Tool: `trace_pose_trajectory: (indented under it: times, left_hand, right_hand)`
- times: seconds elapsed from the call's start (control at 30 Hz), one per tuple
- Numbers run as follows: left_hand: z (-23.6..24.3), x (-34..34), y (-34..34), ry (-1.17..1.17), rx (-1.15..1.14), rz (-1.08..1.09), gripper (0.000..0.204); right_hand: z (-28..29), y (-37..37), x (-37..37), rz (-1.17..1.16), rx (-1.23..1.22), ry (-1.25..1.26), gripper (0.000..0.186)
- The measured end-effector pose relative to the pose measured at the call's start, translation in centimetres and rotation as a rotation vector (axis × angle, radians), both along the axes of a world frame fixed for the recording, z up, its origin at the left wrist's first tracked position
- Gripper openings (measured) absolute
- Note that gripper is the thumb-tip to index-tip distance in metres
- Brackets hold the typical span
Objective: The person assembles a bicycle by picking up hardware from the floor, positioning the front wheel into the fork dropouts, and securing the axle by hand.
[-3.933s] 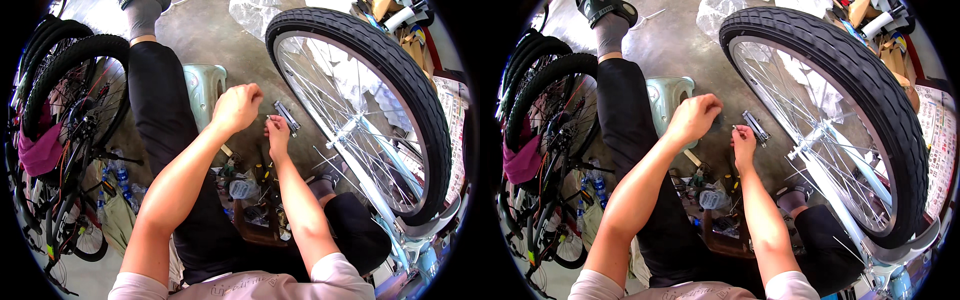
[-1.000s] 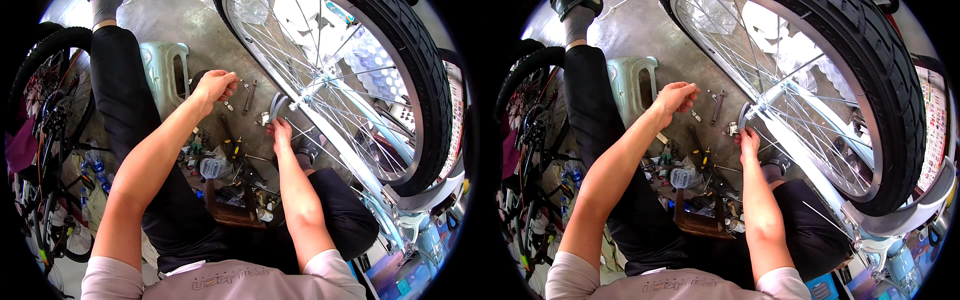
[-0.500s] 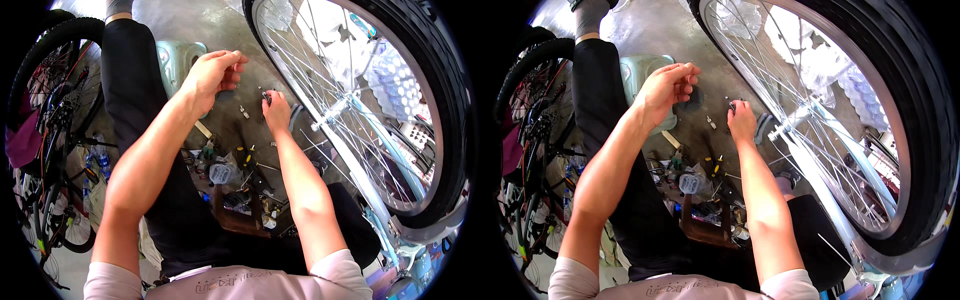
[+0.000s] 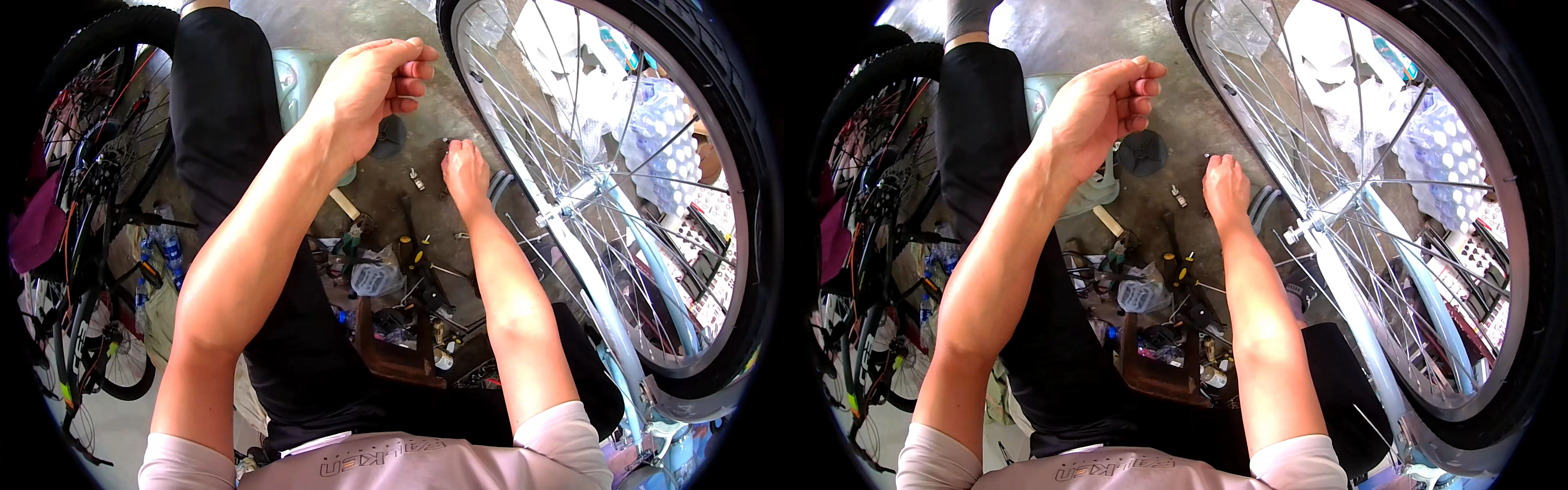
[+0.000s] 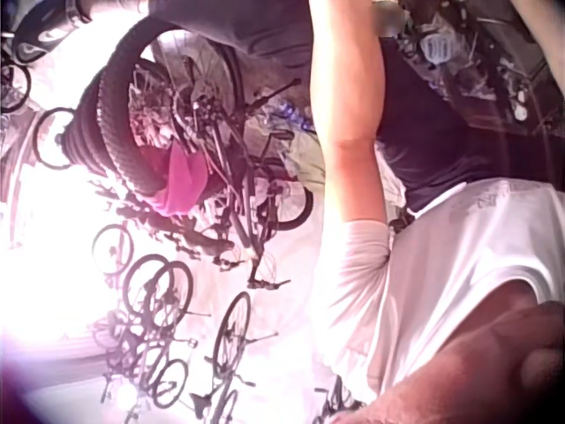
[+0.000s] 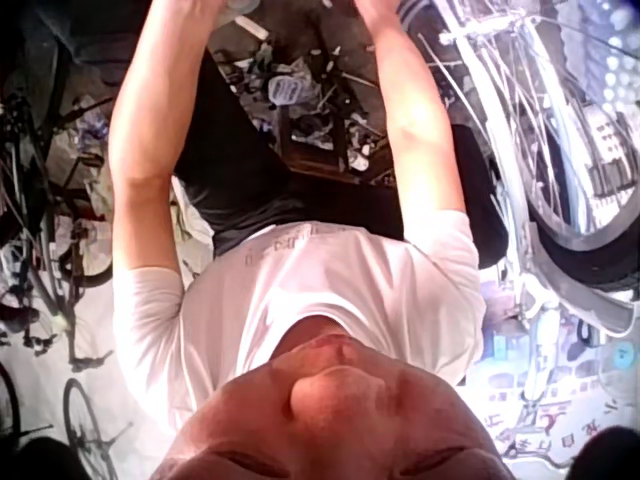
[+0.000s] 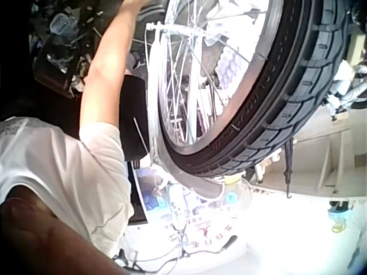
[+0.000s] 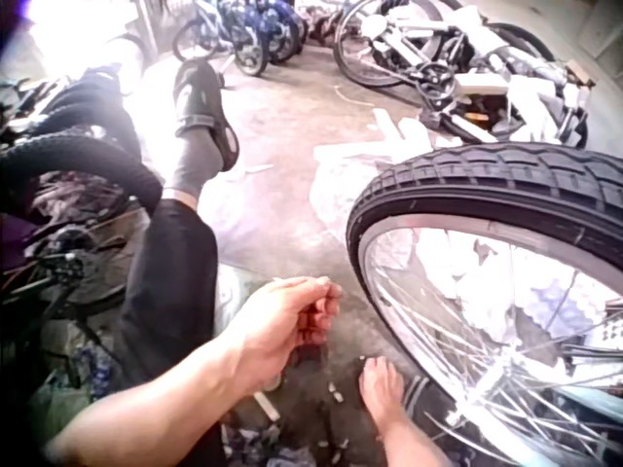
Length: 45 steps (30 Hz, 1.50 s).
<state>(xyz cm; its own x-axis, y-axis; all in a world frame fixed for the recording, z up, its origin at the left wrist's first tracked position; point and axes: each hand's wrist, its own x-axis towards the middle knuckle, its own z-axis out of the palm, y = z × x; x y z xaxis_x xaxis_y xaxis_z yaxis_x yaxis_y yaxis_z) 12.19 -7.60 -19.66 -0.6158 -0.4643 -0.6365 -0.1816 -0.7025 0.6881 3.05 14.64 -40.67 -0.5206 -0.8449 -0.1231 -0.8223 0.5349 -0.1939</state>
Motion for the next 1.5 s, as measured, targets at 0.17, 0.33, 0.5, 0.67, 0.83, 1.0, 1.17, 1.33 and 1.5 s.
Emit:
trace_pose_trajectory:
  times: [0.17, 0.33, 0.5, 0.67, 0.83, 1.0, 1.17, 1.33, 1.5]
  left_hand:
    - [-0.2, 0.0, -0.9, 0.027, -0.041, -0.006, 0.025]
    - [-0.2, 0.2, -1.6, 0.021, -0.067, 0.02, 0.026]
    - [-0.1, 0.3, -2.2, 0.037, -0.129, 0.017, 0.025]
    - [0.1, 0.1, -2.6, 0.013, -0.116, 0.053, 0.025]
    - [0.4, -0.1, -2.9, 0.012, -0.132, 0.051, 0.026]
    - [0.0, 0.1, -3.3, 0.024, -0.134, 0.049, 0.027]
    - [-1.1, 0.0, -4.0, 0.051, -0.164, 0.07, 0.028]
    - [-0.9, -0.4, -3.9, 0.029, -0.1, 0.106, 0.021]
    - [-0.5, -0.4, -3.9, 0.01, -0.138, 0.075, 0.022]
  right_hand:
    - [0.5, 0.4, -0.6, 0.035, 0.043, -0.044, 0.011]
    - [1.4, -0.6, 0.9, -0.141, -0.167, -0.299, 0.014]
    - [2.4, -5.8, 5.5, -0.187, -0.331, -0.518, 0.016]
    - [1.5, -8.4, 6.8, -0.232, -0.309, -0.557, 0.017]
    - [1.3, -8.7, 7.2, -0.239, -0.288, -0.586, 0.018]
    - [1.0, -8.0, 6.8, -0.259, -0.345, -0.546, 0.017]
    - [1.0, -4.6, 4.2, -0.406, -0.345, -0.418, 0.017]
    - [1.3, -2.7, 1.1, -0.386, -0.257, -0.357, 0.013]
    - [1.1, -1.9, -0.7, -0.26, -0.231, -0.326, 0.014]
